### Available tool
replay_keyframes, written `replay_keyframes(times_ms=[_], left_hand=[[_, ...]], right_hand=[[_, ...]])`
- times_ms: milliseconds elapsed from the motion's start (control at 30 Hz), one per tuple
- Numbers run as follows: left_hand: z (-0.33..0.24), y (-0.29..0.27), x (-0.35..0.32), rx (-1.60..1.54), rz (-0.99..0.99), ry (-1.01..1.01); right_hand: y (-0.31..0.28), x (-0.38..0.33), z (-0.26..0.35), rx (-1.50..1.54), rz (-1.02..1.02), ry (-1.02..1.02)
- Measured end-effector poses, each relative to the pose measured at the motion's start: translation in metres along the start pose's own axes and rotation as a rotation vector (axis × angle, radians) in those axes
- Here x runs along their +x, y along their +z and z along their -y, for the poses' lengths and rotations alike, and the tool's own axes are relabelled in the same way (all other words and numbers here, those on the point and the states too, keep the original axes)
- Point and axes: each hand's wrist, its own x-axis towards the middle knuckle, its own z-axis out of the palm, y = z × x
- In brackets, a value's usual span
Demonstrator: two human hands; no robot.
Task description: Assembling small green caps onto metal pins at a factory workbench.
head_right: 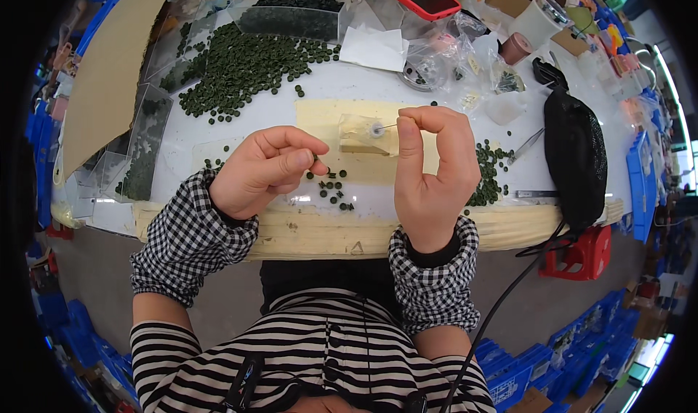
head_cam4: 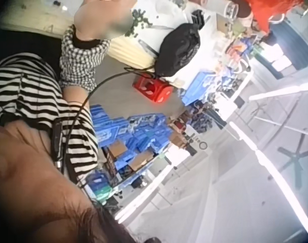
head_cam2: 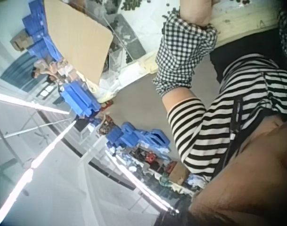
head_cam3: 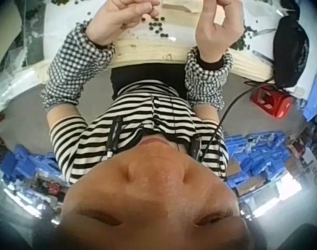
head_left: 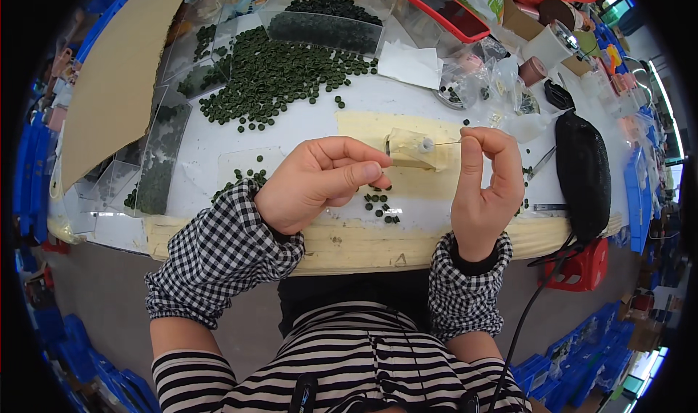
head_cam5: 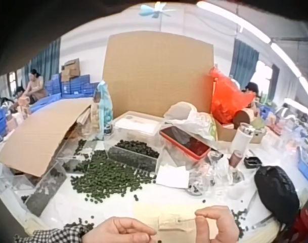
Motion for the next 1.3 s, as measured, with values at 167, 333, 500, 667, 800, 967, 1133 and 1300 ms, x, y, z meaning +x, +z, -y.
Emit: replay_keyframes(times_ms=[167, 333, 500, 667, 800, 967, 1133, 1300], left_hand=[[-0.001, -0.002, 0.0, -0.036, 0.003, 0.011], [-0.003, -0.001, -0.002, -0.042, -0.002, 0.021], [-0.002, 0.002, -0.002, -0.015, -0.003, 0.053], [0.0, 0.0, -0.002, -0.035, -0.01, 0.054], [0.001, 0.001, -0.001, -0.019, -0.038, 0.042], [0.001, -0.002, -0.003, -0.041, -0.025, 0.053], [0.003, -0.001, -0.001, -0.026, -0.031, 0.077], [-0.003, 0.01, -0.006, 0.139, -0.08, 0.124]], right_hand=[[-0.002, 0.004, 0.0, -0.236, 0.121, -0.066], [-0.015, 0.005, 0.003, -0.257, 0.149, -0.041], [-0.07, 0.001, 0.0, -0.363, 0.1, 0.15], [-0.091, -0.012, -0.013, -0.553, 0.328, 0.134], [-0.089, -0.018, -0.015, -0.59, 0.43, 0.083], [-0.081, -0.013, -0.016, -0.639, 0.458, 0.035], [-0.07, -0.011, -0.019, -0.564, 0.389, 0.027], [-0.036, -0.011, 0.016, -0.057, 0.316, 0.143]])
